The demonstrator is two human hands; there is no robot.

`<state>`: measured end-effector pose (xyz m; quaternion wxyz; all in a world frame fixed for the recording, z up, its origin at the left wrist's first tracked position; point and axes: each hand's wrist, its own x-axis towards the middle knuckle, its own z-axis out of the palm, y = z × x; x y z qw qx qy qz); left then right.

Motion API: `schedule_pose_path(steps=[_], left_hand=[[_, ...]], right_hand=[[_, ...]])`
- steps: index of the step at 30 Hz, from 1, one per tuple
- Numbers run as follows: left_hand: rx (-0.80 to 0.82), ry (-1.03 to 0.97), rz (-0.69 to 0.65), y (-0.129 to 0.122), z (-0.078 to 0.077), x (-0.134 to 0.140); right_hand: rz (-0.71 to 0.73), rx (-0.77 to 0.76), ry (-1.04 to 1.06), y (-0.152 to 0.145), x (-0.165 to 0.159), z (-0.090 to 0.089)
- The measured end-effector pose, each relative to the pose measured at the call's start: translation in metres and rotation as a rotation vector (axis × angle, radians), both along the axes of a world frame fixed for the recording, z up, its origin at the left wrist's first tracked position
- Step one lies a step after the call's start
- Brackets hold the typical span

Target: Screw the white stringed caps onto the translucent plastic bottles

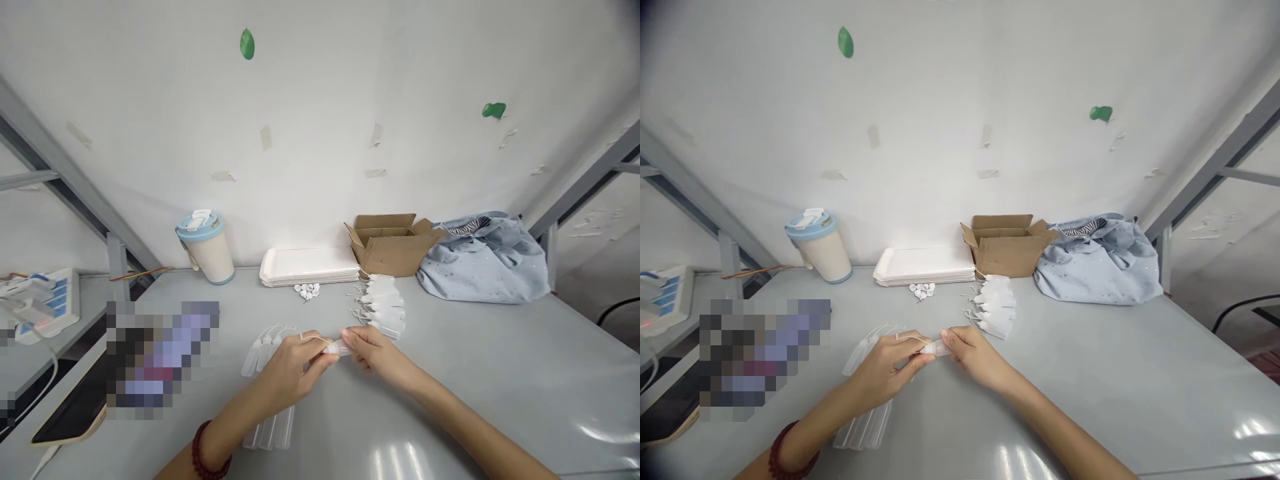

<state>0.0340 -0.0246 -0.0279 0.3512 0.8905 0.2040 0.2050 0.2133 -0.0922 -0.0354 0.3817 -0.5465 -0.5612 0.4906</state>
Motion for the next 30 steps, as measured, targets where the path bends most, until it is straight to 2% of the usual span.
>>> schedule_pose_path(steps=[5,8,10,12,15,18,20,23,25,27,30], left_hand=[[-0.415,0.056,0.082,0.003,0.004,0.0],[-0.525,0.065,0.068,0.001,0.005,0.0],[-0.538,0.054,0.064,0.0,0.005,-0.001],[-0.482,0.047,0.069,-0.002,0.005,0.0],[-0.263,0.033,0.086,-0.004,0.005,0.001],[0.014,-0.017,0.089,-0.006,0.004,0.004],[0.127,-0.066,0.056,-0.008,0.004,0.006],[0.141,-0.132,-0.001,-0.011,0.007,0.008],[0.099,-0.154,-0.001,-0.011,0.012,0.01],[0.057,-0.158,0.032,-0.007,0.015,0.011],[0.072,-0.059,0.132,0.011,0.017,0.012]], right_hand=[[-0.071,0.345,-0.302,-0.006,-0.005,0.005],[-0.063,0.448,-0.372,-0.009,-0.006,0.004],[-0.044,0.48,-0.414,-0.009,-0.005,0.003],[-0.023,0.5,-0.432,-0.009,-0.004,0.004],[-0.003,0.467,-0.353,-0.008,-0.002,0.007],[0.029,0.327,-0.175,-0.007,0.002,0.009],[0.063,0.186,-0.01,-0.006,0.005,0.008],[0.101,0.007,0.198,-0.005,0.008,0.004],[0.086,-0.036,0.231,-0.005,0.007,0.004],[0.053,-0.014,0.165,-0.004,0.006,0.005],[-0.032,0.159,-0.127,-0.001,0.011,0.011]])
